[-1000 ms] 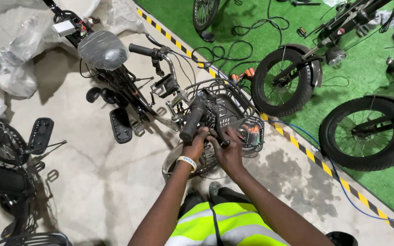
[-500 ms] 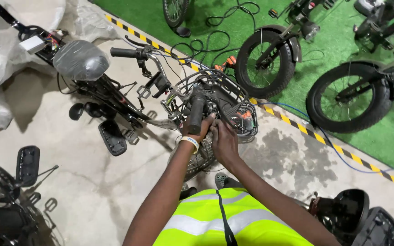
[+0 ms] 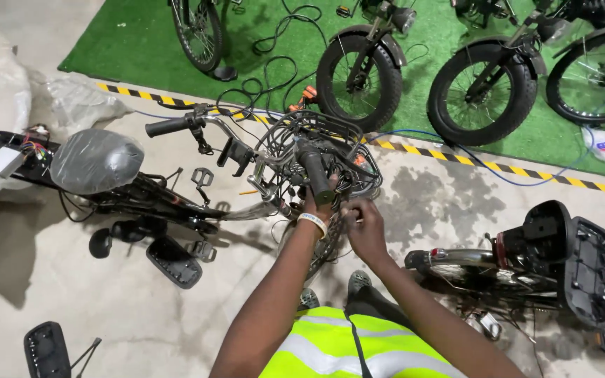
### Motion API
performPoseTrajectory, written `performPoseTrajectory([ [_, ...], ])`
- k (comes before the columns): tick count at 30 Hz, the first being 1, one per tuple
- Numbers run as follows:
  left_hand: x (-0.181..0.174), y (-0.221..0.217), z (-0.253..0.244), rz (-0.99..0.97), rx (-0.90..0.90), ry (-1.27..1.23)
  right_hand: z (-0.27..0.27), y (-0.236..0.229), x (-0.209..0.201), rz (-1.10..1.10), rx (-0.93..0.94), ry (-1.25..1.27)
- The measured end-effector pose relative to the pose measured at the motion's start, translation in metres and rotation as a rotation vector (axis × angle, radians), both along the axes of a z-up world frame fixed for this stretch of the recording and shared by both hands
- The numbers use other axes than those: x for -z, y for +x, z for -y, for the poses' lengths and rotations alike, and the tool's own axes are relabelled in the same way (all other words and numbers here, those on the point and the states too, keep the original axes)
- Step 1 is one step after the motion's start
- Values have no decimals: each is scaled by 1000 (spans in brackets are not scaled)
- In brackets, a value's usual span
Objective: The person works on the front of an electric bicycle, organizing and securing the wiring harness near the handlebars and front basket. They route the cables through the frame and attach them to the basket structure, ensuring the connections are tidy and properly positioned.
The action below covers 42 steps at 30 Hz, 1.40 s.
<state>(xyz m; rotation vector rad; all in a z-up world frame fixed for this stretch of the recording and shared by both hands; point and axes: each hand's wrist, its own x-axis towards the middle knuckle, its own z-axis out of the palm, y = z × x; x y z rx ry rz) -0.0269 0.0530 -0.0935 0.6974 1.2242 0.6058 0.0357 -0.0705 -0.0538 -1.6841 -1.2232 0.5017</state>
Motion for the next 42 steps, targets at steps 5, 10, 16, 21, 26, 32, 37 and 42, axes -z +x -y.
performPoseTrajectory([
  [5,24,-15,18,315,-28,151,-26,11,-13,-312,178,-44],
  [10,56,-13,25,531,-495,-147,-40,-8,-39,-132,118,-2],
  [16,31,-34,22,454,-410,12,-57,-8,-30,-170,118,-74],
  [21,-2,-44,20,397,-210,128,-58,-1,-48,-550,67,-341],
  [26,59,-37,6,460,-204,100,-61,22,-21,-202,-166,-306],
  [32,112,-41,-5,330,-133,168,-45,23,-21,-148,-363,-206],
  [37,14,-51,19,244,-116,189,-36,15,-23,-461,-317,-312],
  [42,-28,-50,36,170,-149,325,-43,10,-21,-790,-14,-451],
])
